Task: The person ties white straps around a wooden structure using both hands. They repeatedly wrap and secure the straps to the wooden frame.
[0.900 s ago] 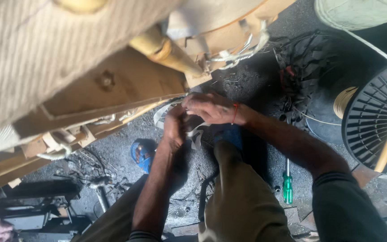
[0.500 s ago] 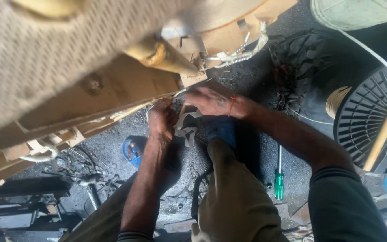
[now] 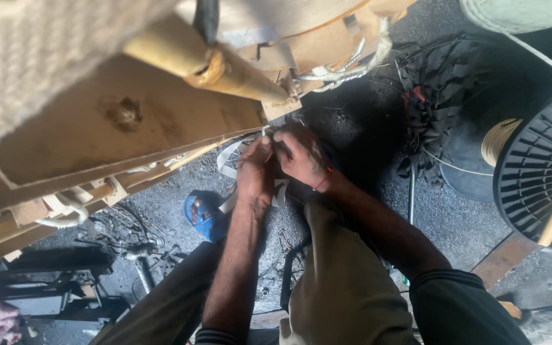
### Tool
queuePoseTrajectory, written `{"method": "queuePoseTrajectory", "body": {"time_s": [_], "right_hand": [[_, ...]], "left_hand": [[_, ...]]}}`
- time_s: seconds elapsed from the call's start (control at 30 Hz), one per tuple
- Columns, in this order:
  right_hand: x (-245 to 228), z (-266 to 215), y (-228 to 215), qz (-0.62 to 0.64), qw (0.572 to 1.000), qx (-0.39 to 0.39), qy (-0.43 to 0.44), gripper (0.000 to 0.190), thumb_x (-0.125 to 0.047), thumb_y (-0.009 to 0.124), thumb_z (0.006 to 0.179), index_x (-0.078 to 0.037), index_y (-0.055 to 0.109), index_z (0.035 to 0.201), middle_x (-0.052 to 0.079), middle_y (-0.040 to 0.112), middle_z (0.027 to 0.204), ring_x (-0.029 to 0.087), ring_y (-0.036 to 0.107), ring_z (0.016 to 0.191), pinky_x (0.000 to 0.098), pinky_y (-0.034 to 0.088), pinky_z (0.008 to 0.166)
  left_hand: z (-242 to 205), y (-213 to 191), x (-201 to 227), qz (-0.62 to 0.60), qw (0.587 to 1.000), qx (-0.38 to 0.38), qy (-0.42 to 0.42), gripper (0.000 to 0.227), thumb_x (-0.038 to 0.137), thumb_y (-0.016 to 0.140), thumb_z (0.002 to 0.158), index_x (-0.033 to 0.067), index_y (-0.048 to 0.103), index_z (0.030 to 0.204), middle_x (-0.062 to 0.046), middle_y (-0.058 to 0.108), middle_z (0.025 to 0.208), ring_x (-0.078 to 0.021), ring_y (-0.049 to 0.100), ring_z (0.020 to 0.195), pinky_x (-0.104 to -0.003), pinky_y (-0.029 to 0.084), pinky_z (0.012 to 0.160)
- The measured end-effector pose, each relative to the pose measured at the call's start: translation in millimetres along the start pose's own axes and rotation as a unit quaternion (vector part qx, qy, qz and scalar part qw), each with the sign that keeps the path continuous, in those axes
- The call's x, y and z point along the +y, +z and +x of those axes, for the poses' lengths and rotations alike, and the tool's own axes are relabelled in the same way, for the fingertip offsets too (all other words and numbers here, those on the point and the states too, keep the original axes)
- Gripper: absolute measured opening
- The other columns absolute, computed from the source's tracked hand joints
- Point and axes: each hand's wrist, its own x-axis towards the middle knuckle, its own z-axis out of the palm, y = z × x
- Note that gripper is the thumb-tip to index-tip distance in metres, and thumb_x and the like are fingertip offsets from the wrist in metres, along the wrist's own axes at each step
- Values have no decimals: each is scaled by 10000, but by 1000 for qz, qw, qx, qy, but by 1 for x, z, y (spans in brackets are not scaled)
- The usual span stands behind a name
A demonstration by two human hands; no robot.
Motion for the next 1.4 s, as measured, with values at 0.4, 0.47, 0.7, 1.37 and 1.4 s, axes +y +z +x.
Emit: {"method": "queuePoseTrajectory", "body": {"time_s": [0.4,0.47,0.7,1.37,1.4], "right_hand": [[23,26,-35,469,741,-160,452,180,-53,651,957,-10,714,1119,122,685,924,184,680,785,358,623,620],[14,31,-44,246,941,-155,173,241,14,657,941,-31,734,1165,100,715,1016,195,716,879,351,611,742],[-9,34,-45,19,995,-59,-80,226,-43,819,860,-54,734,1069,121,715,971,247,712,844,342,574,711],[-13,32,-35,-61,983,-170,27,325,4,703,865,-82,701,1179,98,690,1000,278,715,862,383,581,764],[-11,35,-35,-40,983,-176,47,300,6,696,856,-90,700,1141,101,705,1014,292,722,898,385,579,792]], "left_hand": [[11,-2,13,97,995,34,16,169,55,704,962,-51,715,1094,-92,745,962,-153,665,830,-281,540,771],[14,-4,19,73,997,17,-19,218,97,703,948,-52,708,1108,-104,736,982,-176,667,889,-305,535,840],[12,-11,21,-4,997,-42,-70,285,189,736,921,-14,675,1112,-84,676,1004,-232,608,978,-411,472,954],[-8,-4,5,-22,998,-7,-57,248,185,671,977,7,670,1150,-70,696,1013,-199,639,941,-374,504,894],[-5,-4,3,-25,999,-1,-46,222,153,682,999,-5,669,1154,-77,687,1001,-197,639,910,-362,517,864]]}}
